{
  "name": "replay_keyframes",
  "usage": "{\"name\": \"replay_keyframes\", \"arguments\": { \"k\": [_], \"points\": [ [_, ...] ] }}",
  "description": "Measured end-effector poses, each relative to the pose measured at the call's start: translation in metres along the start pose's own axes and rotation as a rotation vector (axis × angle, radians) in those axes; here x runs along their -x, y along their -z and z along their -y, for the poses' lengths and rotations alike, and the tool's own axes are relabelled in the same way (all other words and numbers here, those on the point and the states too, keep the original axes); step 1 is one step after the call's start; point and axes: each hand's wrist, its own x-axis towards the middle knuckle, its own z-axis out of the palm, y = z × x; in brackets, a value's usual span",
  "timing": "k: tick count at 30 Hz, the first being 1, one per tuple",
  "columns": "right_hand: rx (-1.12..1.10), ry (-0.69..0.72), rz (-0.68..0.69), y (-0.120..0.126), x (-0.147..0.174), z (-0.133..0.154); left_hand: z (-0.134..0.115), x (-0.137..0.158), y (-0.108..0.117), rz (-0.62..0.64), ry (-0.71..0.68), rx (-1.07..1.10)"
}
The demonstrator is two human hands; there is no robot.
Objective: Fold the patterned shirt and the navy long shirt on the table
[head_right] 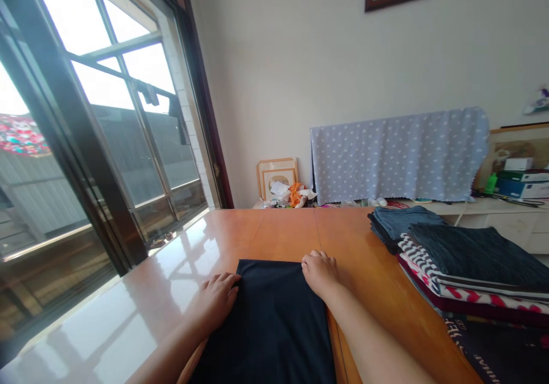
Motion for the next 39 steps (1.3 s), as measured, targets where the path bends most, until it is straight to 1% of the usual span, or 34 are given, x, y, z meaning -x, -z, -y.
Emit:
{"name": "replay_keyframes", "arguments": {
  "k": [2,4,7,10,14,17,20,25,27,30,32,34,39],
  "points": [
    [0.025,0.001,0.022,0.007,0.003,0.003,0.001,0.013,0.007,-0.003,0.038,0.022],
    [0.044,0.014,0.040,0.018,0.008,0.007,0.003,0.026,0.013,-0.009,0.044,0.065],
    [0.057,0.041,0.045,0.035,0.026,0.015,0.009,0.050,0.016,-0.029,0.034,0.167],
    [0.048,0.071,0.052,0.046,0.061,0.021,0.017,0.081,0.012,-0.057,0.079,0.291],
    [0.026,0.101,0.092,0.047,0.116,0.015,0.025,0.123,0.008,-0.086,0.181,0.391],
    [-0.057,0.086,0.031,0.048,0.150,0.008,0.022,0.150,0.010,-0.114,0.264,0.407],
    [-0.201,0.099,-0.032,0.057,0.180,0.009,0.014,0.169,0.014,-0.132,0.330,0.392],
    [-0.414,0.138,-0.007,0.079,0.233,0.025,0.001,0.188,0.015,-0.153,0.327,0.414],
    [-0.437,0.144,0.006,0.086,0.253,0.033,-0.002,0.193,0.012,-0.159,0.316,0.432],
    [-0.399,0.192,0.007,0.092,0.276,0.045,-0.004,0.197,0.006,-0.196,0.316,0.446],
    [-0.353,0.241,0.002,0.092,0.287,0.053,-0.004,0.198,0.002,-0.230,0.314,0.458],
    [-0.311,0.258,-0.013,0.090,0.294,0.058,-0.004,0.199,-0.001,-0.251,0.308,0.467],
    [-0.292,0.174,-0.057,0.084,0.297,0.057,-0.011,0.200,0.003,-0.289,0.286,0.512]
  ]
}}
